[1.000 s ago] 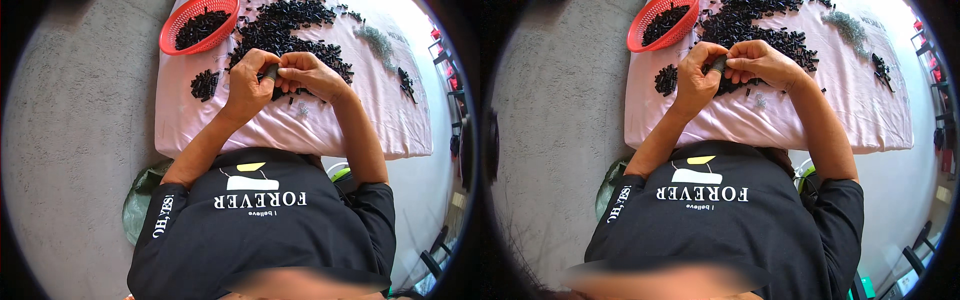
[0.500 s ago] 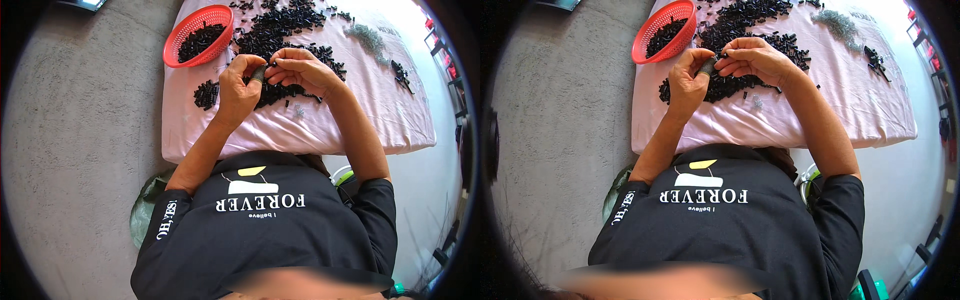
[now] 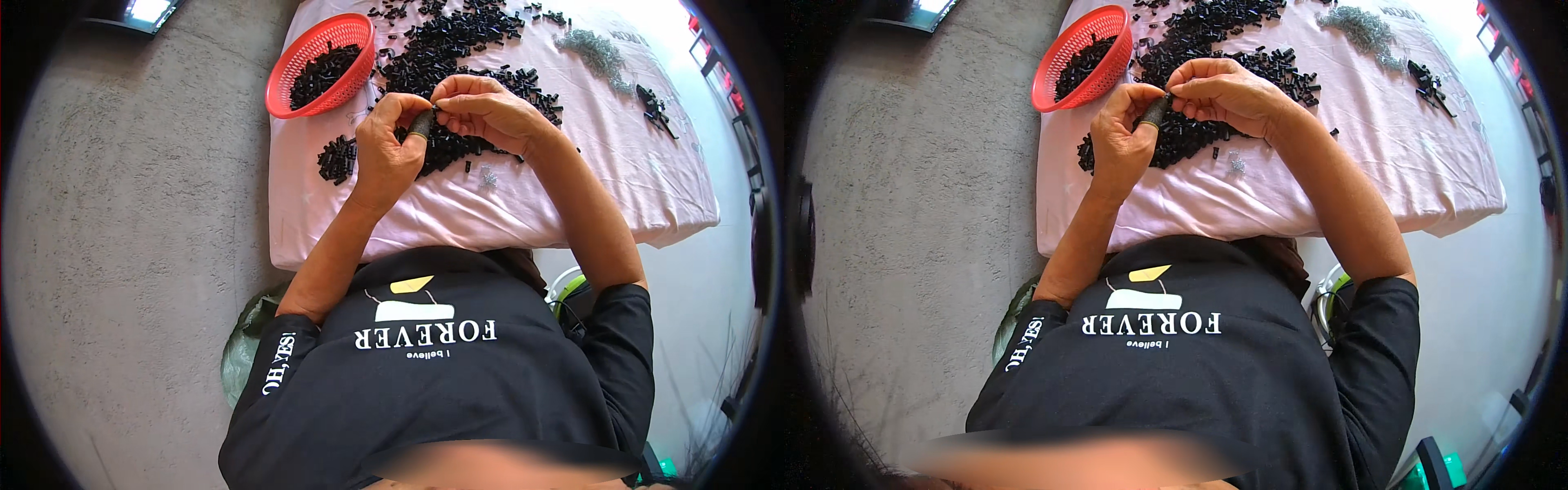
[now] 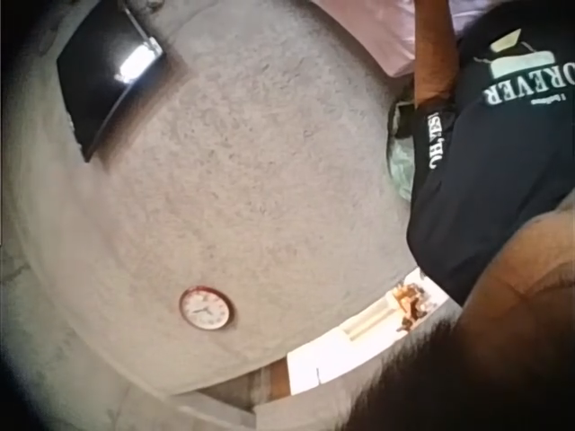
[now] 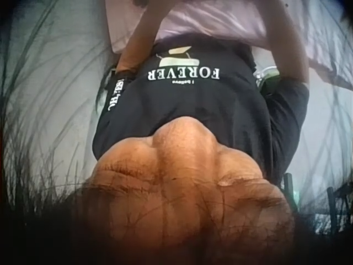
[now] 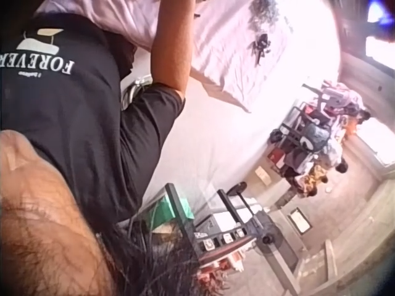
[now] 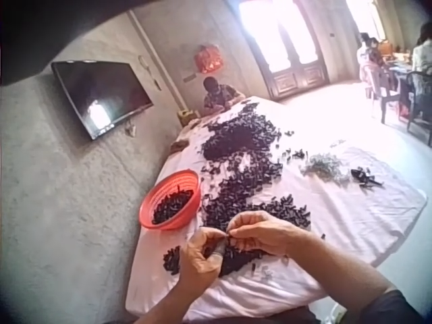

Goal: Sorting and examining small black plastic parts on a workspace table.

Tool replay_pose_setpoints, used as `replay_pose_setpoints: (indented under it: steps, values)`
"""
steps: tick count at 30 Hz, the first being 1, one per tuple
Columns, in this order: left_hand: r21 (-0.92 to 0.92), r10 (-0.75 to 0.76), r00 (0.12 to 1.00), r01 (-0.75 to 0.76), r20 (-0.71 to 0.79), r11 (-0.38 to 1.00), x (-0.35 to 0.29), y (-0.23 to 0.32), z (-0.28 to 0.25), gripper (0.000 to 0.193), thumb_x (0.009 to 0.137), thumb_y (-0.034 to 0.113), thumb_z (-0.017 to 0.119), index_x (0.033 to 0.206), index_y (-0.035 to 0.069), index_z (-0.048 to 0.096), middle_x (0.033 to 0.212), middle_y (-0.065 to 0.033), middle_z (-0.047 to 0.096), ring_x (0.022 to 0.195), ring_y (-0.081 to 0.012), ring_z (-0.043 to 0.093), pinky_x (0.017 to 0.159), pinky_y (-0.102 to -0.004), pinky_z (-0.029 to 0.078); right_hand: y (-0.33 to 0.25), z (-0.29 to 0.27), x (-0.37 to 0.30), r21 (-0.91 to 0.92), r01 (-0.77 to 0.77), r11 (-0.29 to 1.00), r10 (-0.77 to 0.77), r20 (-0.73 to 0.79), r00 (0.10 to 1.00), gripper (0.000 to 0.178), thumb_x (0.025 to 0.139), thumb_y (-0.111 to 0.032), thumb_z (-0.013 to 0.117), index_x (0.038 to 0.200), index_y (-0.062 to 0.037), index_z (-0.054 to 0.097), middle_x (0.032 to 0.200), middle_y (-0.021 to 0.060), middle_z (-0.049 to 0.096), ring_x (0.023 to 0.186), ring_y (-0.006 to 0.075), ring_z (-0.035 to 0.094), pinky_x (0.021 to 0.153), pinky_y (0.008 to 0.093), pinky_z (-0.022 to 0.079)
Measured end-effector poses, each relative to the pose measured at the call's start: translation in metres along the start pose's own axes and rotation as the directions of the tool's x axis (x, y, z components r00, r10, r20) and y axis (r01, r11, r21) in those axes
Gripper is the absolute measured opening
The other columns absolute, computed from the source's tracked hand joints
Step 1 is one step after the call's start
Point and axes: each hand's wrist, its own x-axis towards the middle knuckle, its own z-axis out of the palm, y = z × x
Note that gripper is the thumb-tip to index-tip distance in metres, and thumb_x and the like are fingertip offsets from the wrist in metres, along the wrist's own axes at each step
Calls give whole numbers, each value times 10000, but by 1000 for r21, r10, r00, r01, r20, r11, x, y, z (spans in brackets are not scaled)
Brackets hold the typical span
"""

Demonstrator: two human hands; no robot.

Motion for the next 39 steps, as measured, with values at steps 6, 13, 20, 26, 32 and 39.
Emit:
replay_pose_setpoints:
  steps: [6, 13, 20, 26, 32, 39]
  values:
    - [19, -43, 998, 42, 40, 999, 2, 4, -3, 297, 775, -165, 490, 1013, -24, 600, 922, -32, 624, 868, -75, 604, 813, -216, 487, -1, 0, 0, -31, -4, 1000, 4, 28, 1000, 125, 930, -95, 607, 1037, -30, 613, 861, 47, 670, 722, 70, 631, 680, 179, 536]
    - [-43, -2, 999, 0, -38, 999, 4, -1, -2, 201, 756, -85, 573, 927, 3, 630, 796, -78, 655, 701, -136, 632, 676, -275, 510, 0, -4, 0, -65, 46, 997, -41, 77, 996, 184, 922, -96, 623, 1073, 8, 619, 921, 110, 696, 809, 127, 686, 759, 221, 575]
    - [-190, -63, 994, 79, 91, 979, 11, 0, -5, 176, 803, -99, 566, 953, -11, 593, 831, -28, 643, 767, -71, 608, 709, -220, 505, -4, -7, -1, -215, 86, 973, -70, 81, 994, 205, 931, -132, 620, 1092, -7, 631, 928, 68, 692, 820, 103, 678, 772, 214, 563]
    - [-268, -150, 962, 210, 227, 940, 16, -1, -5, 153, 860, -92, 549, 990, -16, 579, 893, -22, 615, 826, -74, 595, 783, -210, 497, -8, -16, -1, -216, 80, 973, -56, 116, 992, 223, 915, -136, 638, 1094, -4, 637, 927, 66, 688, 802, 94, 670, 771, 202, 557]
    - [-22, -68, 942, 80, 329, 997, -14, -11, 7, 165, 831, -81, 554, 946, -7, 646, 883, -32, 628, 775, -89, 584, 707, -232, 482, -8, -24, 1, -275, 77, 958, -80, 2, 997, 213, 931, -137, 624, 1117, -32, 619, 919, 38, 671, 781, 54, 627, 753, 182, 536]
    - [255, 229, 862, -371, 451, 893, -20, -16, 21, 306, 661, -63, 574, 915, 61, 694, 864, -118, 580, 824, -311, 613, 741, -382, 518, -4, -24, 1, -337, 99, 936, -100, 16, 995, 214, 926, -153, 637, 1111, -45, 626, 922, 31, 671, 781, 40, 621, 752, 178, 533]
